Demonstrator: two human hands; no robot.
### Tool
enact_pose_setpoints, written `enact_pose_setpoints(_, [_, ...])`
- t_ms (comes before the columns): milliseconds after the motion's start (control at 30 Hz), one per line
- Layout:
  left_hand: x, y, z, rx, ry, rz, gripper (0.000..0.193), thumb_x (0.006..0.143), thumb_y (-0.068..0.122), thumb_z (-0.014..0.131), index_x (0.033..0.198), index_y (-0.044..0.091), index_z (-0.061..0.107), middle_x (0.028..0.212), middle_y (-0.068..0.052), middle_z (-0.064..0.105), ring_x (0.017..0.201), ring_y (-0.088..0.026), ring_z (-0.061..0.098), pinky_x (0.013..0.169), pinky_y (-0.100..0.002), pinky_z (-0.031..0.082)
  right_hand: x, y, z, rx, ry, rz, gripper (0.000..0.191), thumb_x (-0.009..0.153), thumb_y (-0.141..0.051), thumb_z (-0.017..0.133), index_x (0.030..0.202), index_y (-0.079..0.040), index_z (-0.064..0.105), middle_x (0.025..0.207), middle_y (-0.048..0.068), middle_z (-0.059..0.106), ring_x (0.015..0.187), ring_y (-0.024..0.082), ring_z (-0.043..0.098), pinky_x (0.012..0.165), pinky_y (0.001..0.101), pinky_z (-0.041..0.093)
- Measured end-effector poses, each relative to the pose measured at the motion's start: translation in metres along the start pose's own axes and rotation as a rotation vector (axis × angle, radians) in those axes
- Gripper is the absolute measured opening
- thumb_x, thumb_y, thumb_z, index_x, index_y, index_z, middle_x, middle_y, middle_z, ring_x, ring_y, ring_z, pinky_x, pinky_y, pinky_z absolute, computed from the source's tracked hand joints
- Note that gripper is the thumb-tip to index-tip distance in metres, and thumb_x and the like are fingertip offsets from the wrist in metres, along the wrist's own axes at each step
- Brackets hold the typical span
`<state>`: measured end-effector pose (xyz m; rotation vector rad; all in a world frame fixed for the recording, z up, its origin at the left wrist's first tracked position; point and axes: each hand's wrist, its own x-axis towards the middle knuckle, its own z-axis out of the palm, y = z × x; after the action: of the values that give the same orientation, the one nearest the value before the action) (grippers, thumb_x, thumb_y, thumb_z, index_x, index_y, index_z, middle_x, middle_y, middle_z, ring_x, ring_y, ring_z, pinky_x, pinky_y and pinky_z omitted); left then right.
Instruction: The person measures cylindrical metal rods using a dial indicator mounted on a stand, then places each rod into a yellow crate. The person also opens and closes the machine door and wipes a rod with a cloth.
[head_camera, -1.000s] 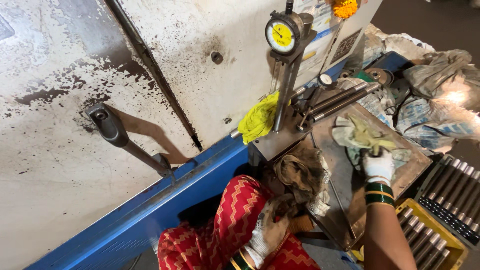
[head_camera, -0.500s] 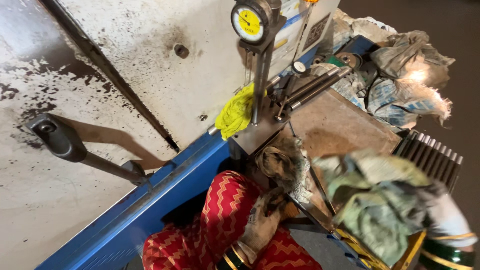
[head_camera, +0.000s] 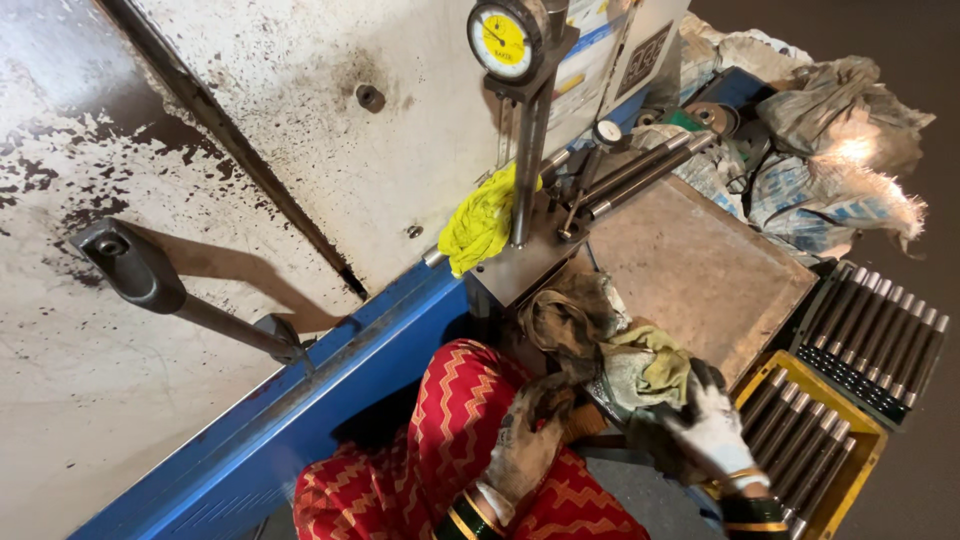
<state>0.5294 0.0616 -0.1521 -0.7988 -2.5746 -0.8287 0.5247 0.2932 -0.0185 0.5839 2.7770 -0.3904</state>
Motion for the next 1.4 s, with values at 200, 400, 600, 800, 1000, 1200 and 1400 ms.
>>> enact_pose_setpoints(200, [0.005, 0.006, -0.024, 0.041, -0.071, 0.068, 0.047, 0.098, 0.009, 0.047, 0.144, 0.003, 0.055, 0.146, -0.020, 0.053, 0.137, -0.039, 0.047, 0.118, -0.049, 0.032, 0.004, 0.059, -0.032, 0.492, -0.024, -0.262, 0.082, 0.079, -0.010, 0.077, 0.153, -0.015, 0.042, 0.154, 0.010, 0.050, 0.141, 0.022, 0.048, 0.117, 0.0377, 0.039])
enact_pose_setpoints(400, [-0.001, 0.006, -0.024, 0.020, -0.067, 0.014, 0.049, 0.097, 0.008, 0.050, 0.146, 0.005, 0.054, 0.146, -0.021, 0.053, 0.138, -0.040, 0.045, 0.118, -0.052, 0.029, 0.001, 0.071, -0.044, 0.913, 0.097, -0.431, 0.072, 0.080, 0.002, 0.067, 0.149, -0.010, 0.050, 0.149, 0.010, 0.058, 0.125, 0.020, 0.062, 0.103, 0.0332, 0.053])
enact_pose_setpoints(600, [-0.007, -0.003, -0.028, -0.057, 0.041, -0.040, 0.051, 0.095, 0.005, 0.053, 0.146, 0.007, 0.052, 0.146, -0.021, 0.054, 0.139, -0.040, 0.045, 0.119, -0.050, 0.031, -0.014, 0.012, -0.033, 0.983, 0.195, -0.499, 0.054, 0.089, 0.002, 0.067, 0.142, -0.006, 0.061, 0.142, 0.010, 0.066, 0.109, 0.020, 0.062, 0.093, 0.0323, 0.053])
enact_pose_setpoints(800, [-0.009, -0.011, -0.086, -0.750, 0.290, -0.507, 0.053, 0.095, 0.002, 0.055, 0.148, 0.006, 0.049, 0.149, -0.019, 0.053, 0.140, -0.037, 0.046, 0.118, -0.048, 0.034, -0.042, -0.087, 0.005, 0.751, 0.230, -0.868, 0.055, 0.079, -0.002, 0.073, 0.133, -0.007, 0.066, 0.134, 0.012, 0.070, 0.122, 0.022, 0.066, 0.101, 0.0345, 0.051])
enact_pose_setpoints(1000, [-0.016, -0.014, -0.181, -1.040, 0.879, -0.667, 0.056, 0.095, -0.001, 0.058, 0.150, 0.004, 0.046, 0.151, -0.018, 0.052, 0.141, -0.034, 0.047, 0.117, -0.046, 0.038, -0.067, -0.181, 0.011, 0.670, 0.265, -1.226, 0.062, 0.075, -0.005, 0.078, 0.135, -0.005, 0.060, 0.133, 0.016, 0.066, 0.124, 0.033, 0.062, 0.106, 0.0416, 0.048])
enact_pose_setpoints(1200, [-0.026, -0.014, -0.276, -0.469, 1.167, -0.544, 0.065, 0.095, 0.001, 0.062, 0.155, 0.005, 0.036, 0.158, -0.016, 0.042, 0.140, -0.032, 0.048, 0.116, -0.044, 0.041, -0.125, -0.270, -0.021, 0.734, 0.292, -1.440, 0.060, 0.081, -0.007, 0.078, 0.137, -0.001, 0.058, 0.136, 0.019, 0.064, 0.125, 0.037, 0.064, 0.105, 0.0425, 0.050])
enact_pose_setpoints(1400, [-0.007, -0.059, -0.314, -0.608, 1.089, -0.439, 0.067, 0.094, 0.011, 0.062, 0.155, 0.008, 0.035, 0.155, -0.016, 0.050, 0.125, -0.028, 0.062, 0.102, -0.042, 0.057, -0.179, -0.335, -0.067, 0.795, 0.410, -1.591, 0.061, 0.082, -0.006, 0.077, 0.139, 0.000, 0.055, 0.137, 0.021, 0.062, 0.125, 0.038, 0.063, 0.105, 0.0419, 0.050])
